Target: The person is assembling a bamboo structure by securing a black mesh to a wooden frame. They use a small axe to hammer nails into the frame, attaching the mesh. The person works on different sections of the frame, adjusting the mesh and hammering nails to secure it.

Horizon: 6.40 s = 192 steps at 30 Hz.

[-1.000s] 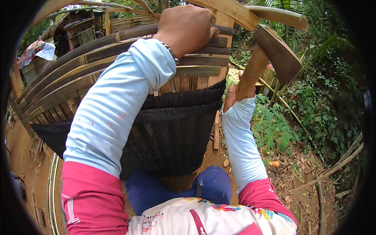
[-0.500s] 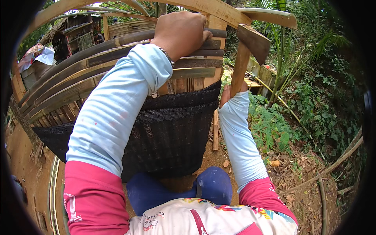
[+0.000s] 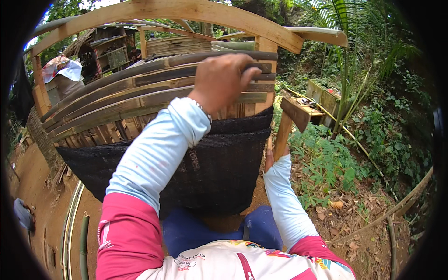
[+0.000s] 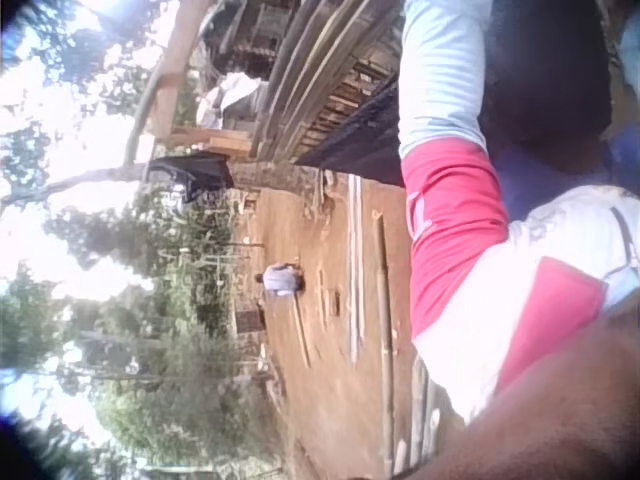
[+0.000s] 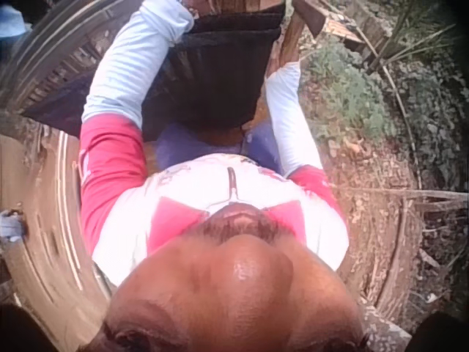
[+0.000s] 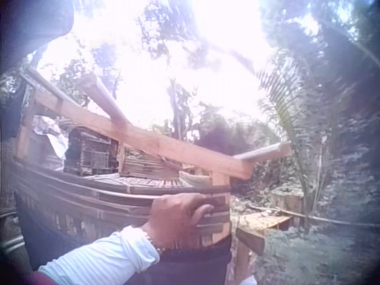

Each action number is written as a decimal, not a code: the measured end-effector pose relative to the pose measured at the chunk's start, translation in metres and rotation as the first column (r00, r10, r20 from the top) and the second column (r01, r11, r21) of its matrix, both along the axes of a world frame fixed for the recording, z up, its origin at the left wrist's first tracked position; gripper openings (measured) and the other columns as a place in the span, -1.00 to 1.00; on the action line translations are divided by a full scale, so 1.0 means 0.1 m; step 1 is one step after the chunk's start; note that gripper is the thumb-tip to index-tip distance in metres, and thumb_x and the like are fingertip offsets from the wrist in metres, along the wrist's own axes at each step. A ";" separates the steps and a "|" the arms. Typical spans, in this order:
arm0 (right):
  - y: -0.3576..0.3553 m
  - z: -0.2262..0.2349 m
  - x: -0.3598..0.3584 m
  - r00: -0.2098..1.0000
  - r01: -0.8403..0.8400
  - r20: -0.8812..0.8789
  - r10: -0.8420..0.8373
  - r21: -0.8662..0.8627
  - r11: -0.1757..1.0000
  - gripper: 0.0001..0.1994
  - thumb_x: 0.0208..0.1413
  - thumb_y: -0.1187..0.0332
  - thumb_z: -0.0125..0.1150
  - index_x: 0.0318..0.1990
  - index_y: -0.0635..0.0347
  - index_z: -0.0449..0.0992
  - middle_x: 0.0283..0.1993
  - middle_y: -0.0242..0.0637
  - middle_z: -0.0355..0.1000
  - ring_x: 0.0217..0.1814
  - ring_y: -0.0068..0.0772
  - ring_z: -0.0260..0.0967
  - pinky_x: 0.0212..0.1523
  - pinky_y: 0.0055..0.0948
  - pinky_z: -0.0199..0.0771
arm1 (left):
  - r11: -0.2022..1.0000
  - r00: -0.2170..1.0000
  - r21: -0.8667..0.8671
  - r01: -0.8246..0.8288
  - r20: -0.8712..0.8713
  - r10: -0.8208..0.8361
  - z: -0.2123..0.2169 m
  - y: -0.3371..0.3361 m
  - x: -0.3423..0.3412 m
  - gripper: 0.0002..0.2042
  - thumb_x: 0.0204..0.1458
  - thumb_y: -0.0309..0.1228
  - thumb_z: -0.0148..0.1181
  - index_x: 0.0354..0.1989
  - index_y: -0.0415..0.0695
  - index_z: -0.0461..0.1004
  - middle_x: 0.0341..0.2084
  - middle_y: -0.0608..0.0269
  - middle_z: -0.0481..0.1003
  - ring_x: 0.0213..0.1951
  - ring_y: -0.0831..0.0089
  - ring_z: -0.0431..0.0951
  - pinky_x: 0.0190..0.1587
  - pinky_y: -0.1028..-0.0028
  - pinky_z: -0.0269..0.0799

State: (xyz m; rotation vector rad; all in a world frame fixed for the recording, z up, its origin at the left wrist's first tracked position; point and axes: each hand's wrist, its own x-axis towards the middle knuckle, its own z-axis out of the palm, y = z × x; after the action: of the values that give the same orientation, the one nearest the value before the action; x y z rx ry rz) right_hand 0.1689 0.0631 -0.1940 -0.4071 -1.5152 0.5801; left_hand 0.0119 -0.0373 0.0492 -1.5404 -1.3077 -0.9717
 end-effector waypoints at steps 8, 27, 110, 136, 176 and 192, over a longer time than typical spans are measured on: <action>-0.15 -0.10 -0.01 0.949 -0.215 0.200 0.243 -0.150 0.965 -0.71 0.20 0.31 0.14 -0.01 0.25 0.35 -0.38 -0.31 0.34 -0.37 -0.46 0.28 -0.28 -0.41 0.33 | 0.702 0.640 -0.362 0.614 0.748 -0.174 -0.87 -0.54 -0.13 -0.58 0.25 -0.13 -0.01 -0.33 -0.28 0.58 -0.51 0.23 0.55 -0.38 0.54 0.47 -0.24 0.45 0.37; -1.38 0.95 0.37 -0.207 -0.077 0.671 0.712 -0.736 0.672 -0.67 0.08 0.21 0.25 -0.07 0.19 0.49 -0.22 0.06 0.51 -0.13 0.06 0.48 -0.10 -0.15 0.43 | 0.953 -0.892 -0.206 0.224 0.350 0.285 -1.97 -2.67 0.08 -0.64 0.32 -0.14 -0.15 -0.19 -0.19 0.47 -0.52 0.44 0.21 -0.54 0.62 0.16 -0.50 0.58 0.18; -2.39 3.15 -1.55 -0.623 -0.706 0.604 0.496 -0.707 -0.026 -0.42 -0.03 0.15 0.36 0.11 0.26 0.38 -0.19 0.09 0.48 -0.07 0.14 0.44 -0.05 -0.12 0.42 | 0.736 -0.590 -0.056 -0.675 0.641 -0.492 0.39 -3.32 0.47 -0.73 0.19 -0.12 0.07 -0.29 -0.09 0.41 -0.54 0.37 0.41 -0.57 0.56 0.38 -0.61 0.54 0.12; -0.99 2.52 -3.60 0.054 -0.529 0.833 0.550 -0.444 0.724 -0.62 0.18 0.16 0.13 0.05 0.20 0.43 -0.08 -0.08 0.45 0.00 -0.21 0.41 0.00 -0.30 0.40 | 0.669 -0.579 -0.190 -0.718 0.696 -0.424 0.37 -3.33 0.44 -0.80 0.10 -0.23 0.17 -0.34 -0.10 0.41 -0.53 0.34 0.43 -0.55 0.52 0.42 -0.59 0.48 0.21; -1.02 3.97 -1.82 0.250 -0.298 0.929 0.272 -0.193 0.935 -0.76 0.14 0.28 0.15 -0.11 0.18 0.55 -0.19 -0.11 0.54 -0.18 -0.22 0.50 -0.16 -0.36 0.45 | 0.700 -0.695 -0.588 -0.405 0.696 0.182 0.09 -4.92 0.89 -0.67 0.09 -0.20 0.17 -0.47 -0.27 0.45 -0.64 0.24 0.39 -0.66 0.43 0.35 -0.61 0.37 0.21; -1.18 3.58 0.16 0.488 -0.264 0.869 0.082 0.058 0.963 -0.76 0.03 0.28 0.39 -0.30 0.26 0.52 -0.50 -0.20 0.41 -0.53 -0.34 0.30 -0.47 -0.38 0.28 | 0.930 -0.569 0.177 -0.322 0.749 -0.340 0.00 -4.67 -0.10 -0.78 0.02 -0.34 0.29 -0.21 -0.10 0.45 -0.34 0.38 0.40 -0.22 0.48 0.40 -0.12 0.37 0.32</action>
State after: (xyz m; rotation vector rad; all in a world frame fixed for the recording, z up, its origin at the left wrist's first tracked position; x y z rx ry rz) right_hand 0.1853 -0.0547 0.1638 -0.4205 -2.6134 0.3758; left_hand 0.0020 -0.5040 0.0490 0.5604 -1.8683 -2.8830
